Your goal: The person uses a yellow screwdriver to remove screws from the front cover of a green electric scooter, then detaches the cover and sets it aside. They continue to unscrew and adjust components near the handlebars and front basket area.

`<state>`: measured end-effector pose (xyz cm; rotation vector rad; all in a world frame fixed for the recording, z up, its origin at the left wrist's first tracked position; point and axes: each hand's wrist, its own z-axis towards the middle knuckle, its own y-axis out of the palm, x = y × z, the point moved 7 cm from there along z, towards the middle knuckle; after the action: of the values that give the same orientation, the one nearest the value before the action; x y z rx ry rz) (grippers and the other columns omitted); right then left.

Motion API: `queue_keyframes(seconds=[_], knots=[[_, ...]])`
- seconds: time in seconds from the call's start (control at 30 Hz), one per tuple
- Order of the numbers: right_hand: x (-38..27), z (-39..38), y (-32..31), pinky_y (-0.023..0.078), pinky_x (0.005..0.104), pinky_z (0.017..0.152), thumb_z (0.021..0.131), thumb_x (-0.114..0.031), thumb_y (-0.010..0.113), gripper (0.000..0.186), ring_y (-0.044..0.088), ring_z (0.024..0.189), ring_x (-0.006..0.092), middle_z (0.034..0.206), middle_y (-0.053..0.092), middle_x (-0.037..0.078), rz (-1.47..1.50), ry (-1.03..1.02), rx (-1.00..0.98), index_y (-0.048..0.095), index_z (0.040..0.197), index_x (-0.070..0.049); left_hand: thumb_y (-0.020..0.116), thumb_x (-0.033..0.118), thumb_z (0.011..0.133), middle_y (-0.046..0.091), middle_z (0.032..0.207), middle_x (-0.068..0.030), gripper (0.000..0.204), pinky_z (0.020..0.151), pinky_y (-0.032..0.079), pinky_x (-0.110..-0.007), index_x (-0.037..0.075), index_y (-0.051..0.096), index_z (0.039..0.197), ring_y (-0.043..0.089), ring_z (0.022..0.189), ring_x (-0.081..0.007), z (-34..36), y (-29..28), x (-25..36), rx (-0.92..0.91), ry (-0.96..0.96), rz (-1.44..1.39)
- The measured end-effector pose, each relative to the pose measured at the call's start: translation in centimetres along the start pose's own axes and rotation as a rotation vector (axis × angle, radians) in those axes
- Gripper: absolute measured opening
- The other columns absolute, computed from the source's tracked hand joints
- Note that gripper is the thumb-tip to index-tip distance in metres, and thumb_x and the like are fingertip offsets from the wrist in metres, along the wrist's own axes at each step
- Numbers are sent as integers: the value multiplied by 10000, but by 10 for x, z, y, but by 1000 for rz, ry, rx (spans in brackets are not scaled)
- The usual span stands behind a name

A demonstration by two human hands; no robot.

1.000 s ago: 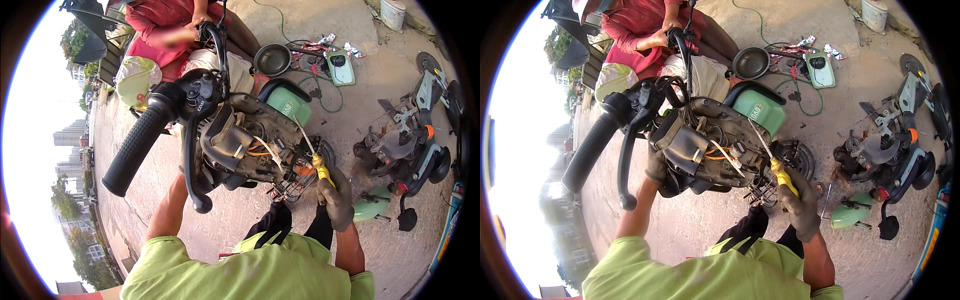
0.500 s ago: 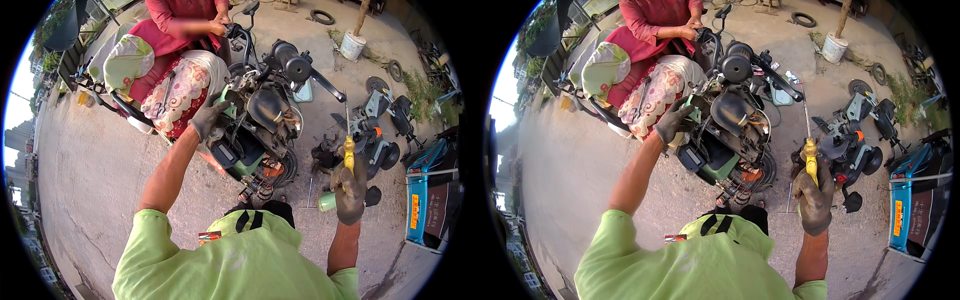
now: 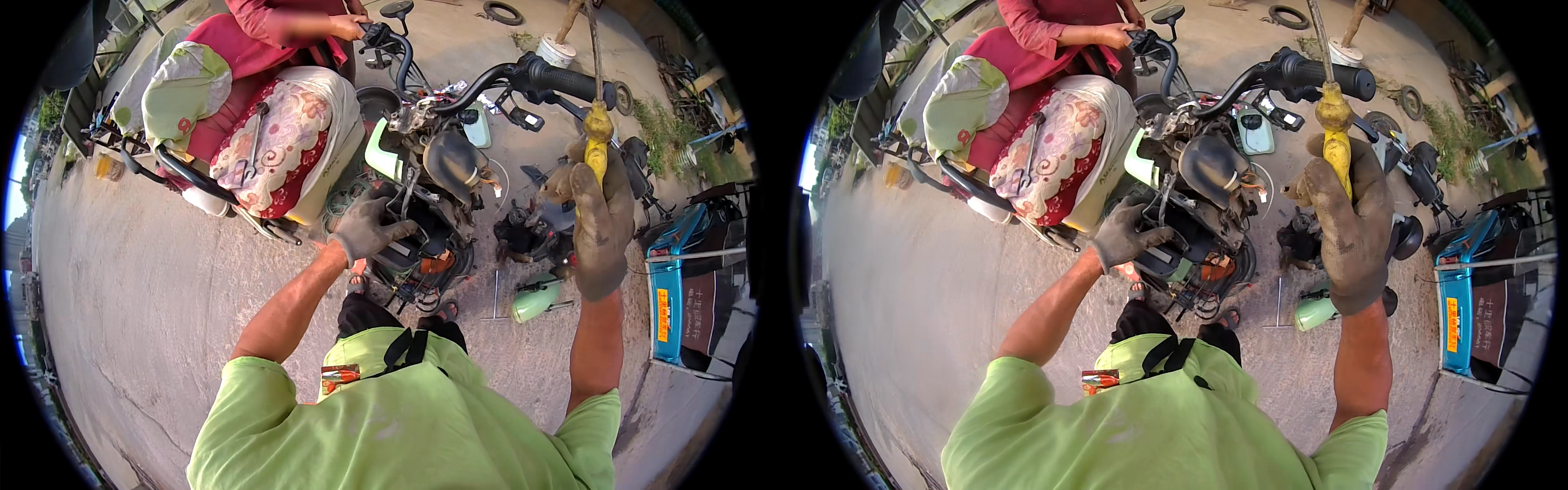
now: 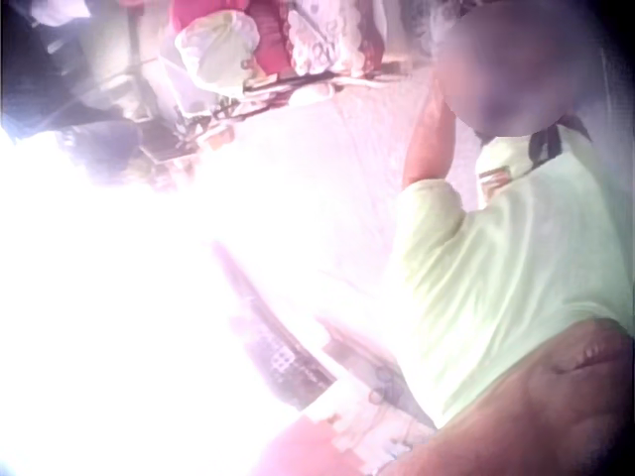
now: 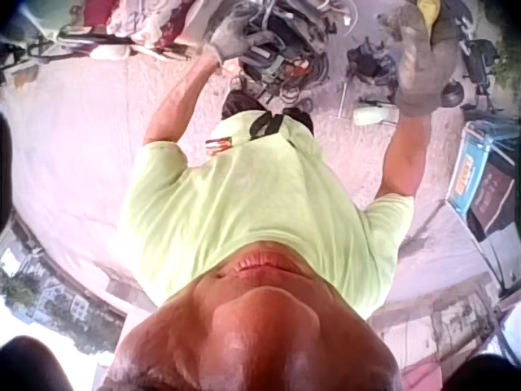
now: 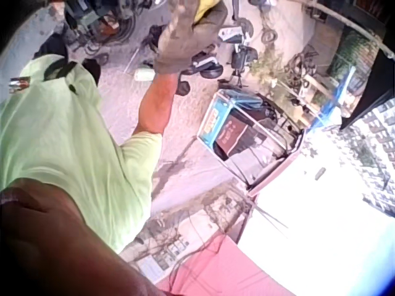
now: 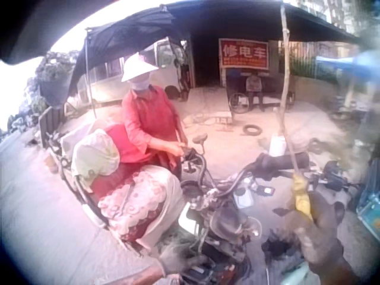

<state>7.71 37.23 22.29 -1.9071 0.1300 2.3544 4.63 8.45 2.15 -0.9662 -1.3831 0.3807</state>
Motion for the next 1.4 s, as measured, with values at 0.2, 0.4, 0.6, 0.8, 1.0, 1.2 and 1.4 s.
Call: queue_keyframes(seconds=[0.2, 0.4, 0.6, 0.8, 1.0, 1.2, 1.4], knots=[[138, -95, 54, 525, 291, 750, 968, -212, 649, 283, 597, 809, 112, 925, 618, 55, -66, 240, 201, 610, 1126, 19, 675, 527, 869, 602, 1284, -205, 504, 1005, 463, -474, 119, 743, 1157, 584, 1154, -396, 21, 7, 1, -189, 124, -68], [189, -176, 59, 503, 376, 959, 1055, -307, 534, 344, 660, 1028, 216, 1083, 682, 130, -55, 441, 426, 580, 1174, 12, 659, 431, 957, 709, 943, -115, 435, 769, 509, -358, 41, 723, 1140, 647, 826, -228, 32, -13, 4, -536, 278, -455], [145, -166, 59, 506, 413, 971, 1077, -350, 466, 388, 654, 1089, 238, 1200, 667, 153, 389, 277, 437, 586, 1204, -3, 560, 181, 1022, 733, 1075, -93, 285, 859, 570, -321, 43, 687, 1238, 705, 920, -172, 54, -41, 30, -572, 563, -680], [100, -96, 15, 524, 462, 1018, 1077, -315, 495, 356, 620, 1178, 226, 1268, 617, 96, 488, 31, 367, 508, 1354, -92, 564, 86, 967, 714, 1151, -120, 292, 931, 582, -366, 32, 649, 1242, 708, 1029, -240, 114, 4, 44, -818, 224, -1363], [151, -47, -63, 556, 412, 977, 1078, -255, 487, 296, 631, 1170, 208, 1275, 628, 79, 556, 60, 465, 531, 1321, -91, 533, 244, 1038, 689, 1155, -155, 340, 894, 591, -406, 0, 598, 1265, 698, 967, -271, 91, 27, 124, -495, -199, -1657], [288, -57, -95, 556, 386, 915, 1060, -286, 534, 254, 654, 1085, 211, 1221, 644, 54, 863, 382, 622, 587, 1243, -119, 586, 318, 1016, 677, 1175, -180, 486, 925, 529, -388, -32, 549, 1352, 666, 1039, -307, 120, 100, 113, -26, -158, -973], [323, -115, -32, 528, 398, 945, 1044, -250, 551, 205, 643, 1054, 214, 1140, 671, 63, 776, 493, 607, 623, 1169, -105, 530, 413, 1019, 674, 1107, -313, 526, 946, 477, -450, -73, 627, 1195, 616, 1097, -465, 135, 125, 124, 73, 28, -509]])
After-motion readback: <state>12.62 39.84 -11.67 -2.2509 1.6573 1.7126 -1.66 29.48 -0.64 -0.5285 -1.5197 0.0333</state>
